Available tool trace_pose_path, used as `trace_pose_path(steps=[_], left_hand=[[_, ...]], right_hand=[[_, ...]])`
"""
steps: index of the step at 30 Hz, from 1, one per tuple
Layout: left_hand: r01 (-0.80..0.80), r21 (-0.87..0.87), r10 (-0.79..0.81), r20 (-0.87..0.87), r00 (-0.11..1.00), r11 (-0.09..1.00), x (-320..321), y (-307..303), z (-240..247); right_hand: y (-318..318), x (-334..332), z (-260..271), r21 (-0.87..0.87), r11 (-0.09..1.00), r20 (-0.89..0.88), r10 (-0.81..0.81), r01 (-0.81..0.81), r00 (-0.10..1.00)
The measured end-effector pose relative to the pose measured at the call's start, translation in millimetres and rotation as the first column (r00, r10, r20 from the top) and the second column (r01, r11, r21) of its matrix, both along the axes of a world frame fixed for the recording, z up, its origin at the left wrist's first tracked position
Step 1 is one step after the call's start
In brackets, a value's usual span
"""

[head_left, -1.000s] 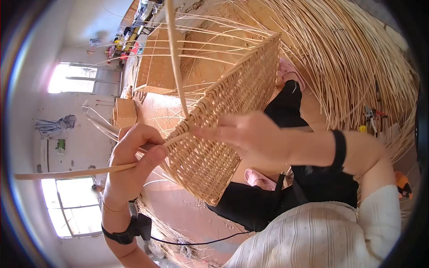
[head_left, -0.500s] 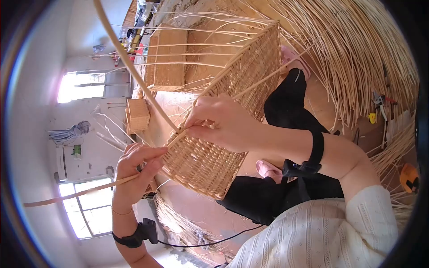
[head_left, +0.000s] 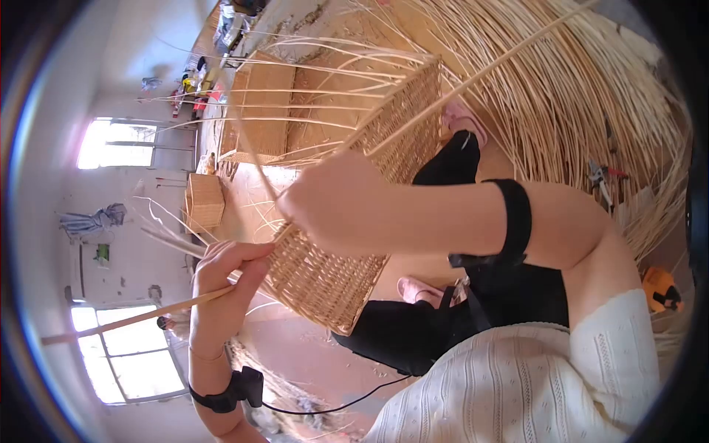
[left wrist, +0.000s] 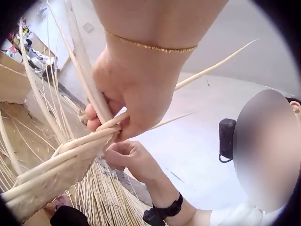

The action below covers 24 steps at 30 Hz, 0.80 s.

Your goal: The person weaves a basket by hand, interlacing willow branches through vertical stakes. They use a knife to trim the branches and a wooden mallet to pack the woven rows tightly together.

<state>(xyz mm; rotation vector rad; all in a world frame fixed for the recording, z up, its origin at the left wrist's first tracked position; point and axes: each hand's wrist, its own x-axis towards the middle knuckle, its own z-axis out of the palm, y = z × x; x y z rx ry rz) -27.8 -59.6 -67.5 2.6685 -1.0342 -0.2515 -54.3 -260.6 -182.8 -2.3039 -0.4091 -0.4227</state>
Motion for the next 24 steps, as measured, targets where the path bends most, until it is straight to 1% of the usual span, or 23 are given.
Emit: trace_pose_path(steps=[1,2,3,4,5,6,7,9,10,11,12,13,14,15,17,18,19,20,21,22,23,24], left_hand=[[0.006,-0.017,-0.006,-0.004,1.000,1.000,-1,1,0],[0.083,0.010,-0.083,0.039,0.996,0.997,-1,2,2],[0.073,-0.025,-0.072,0.058,0.996,0.997,-2,2,4],[0.107,-0.013,-0.106,0.077,0.991,0.994,-3,2,4],[0.137,0.007,-0.137,0.092,0.986,0.991,-4,3,4],[0.165,-0.056,-0.160,0.084,0.983,0.985,1,6,0],[0.151,-0.074,-0.143,0.100,0.985,0.986,2,7,0],[0.220,-0.019,-0.218,0.084,0.972,0.975,10,9,2],[0.245,-0.046,-0.239,0.099,0.966,0.968,15,14,-1],[0.235,-0.061,-0.227,0.119,0.967,0.970,18,17,-2],[0.237,-0.066,-0.229,0.116,0.967,0.969,20,19,-3],[0.238,-0.066,-0.230,0.111,0.967,0.969,22,20,-3],[0.227,-0.071,-0.220,0.094,0.971,0.971,24,22,-2],[0.206,-0.072,-0.198,0.107,0.974,0.976,27,23,-1],[0.209,-0.037,-0.206,0.082,0.975,0.977,31,25,2],[0.216,-0.054,-0.211,0.088,0.974,0.975,36,28,1],[0.199,-0.056,-0.192,0.110,0.975,0.978,40,32,0],[0.193,-0.053,-0.189,0.073,0.979,0.980,44,35,-1],[0.184,-0.052,-0.183,0.038,0.982,0.981,46,39,-1],[0.193,-0.101,-0.191,0.025,0.981,0.976,46,40,0],[0.171,-0.117,-0.164,0.064,0.984,0.978,46,41,-1],[0.211,-0.111,-0.204,0.074,0.976,0.971,47,43,-1]], right_hand=[[-2,4,-3,-0.031,1.000,0.016,0.002,-0.002,1.000],[-3,12,-13,0.001,1.000,0.026,0.024,-0.024,0.999],[-6,20,-14,0.029,0.998,0.038,0.053,-0.054,0.998],[-13,23,-1,-0.005,0.998,0.051,0.067,-0.067,0.996],[-18,27,12,-0.108,0.984,-0.021,0.141,-0.143,0.990],[-21,35,22,-0.202,0.954,-0.100,0.206,-0.222,0.974],[-23,49,27,-0.225,0.946,-0.092,0.219,-0.234,0.971],[-24,80,34,-0.278,0.838,-0.186,0.433,-0.470,0.882],[-19,89,43,-0.325,0.805,-0.266,0.426,-0.496,0.865],[-16,100,45,-0.349,0.793,-0.261,0.430,-0.500,0.864],[-11,114,41,-0.480,0.714,-0.073,0.546,-0.509,0.834],[-5,127,39,-0.602,0.636,0.102,0.661,-0.482,0.744],[-3,138,33,-0.637,0.647,0.272,0.698,-0.419,0.663],[0,141,33,-0.645,0.635,0.277,0.713,-0.426,0.644],[2,139,32,-0.657,0.732,0.505,0.605,-0.181,0.616],[0,133,34,-0.704,0.689,0.379,0.571,-0.174,0.728],[1,128,25,-0.600,0.744,0.267,0.532,-0.293,0.804],[1,124,15,-0.481,0.788,0.141,0.503,-0.385,0.853],[2,120,3,-0.452,0.815,0.265,0.510,-0.362,0.818],[3,117,-6,-0.421,0.839,0.384,0.509,-0.345,0.770],[2,117,-7,-0.452,0.820,0.399,0.538,-0.351,0.743],[2,118,-7,-0.293,0.828,0.323,0.556,-0.478,0.765]])
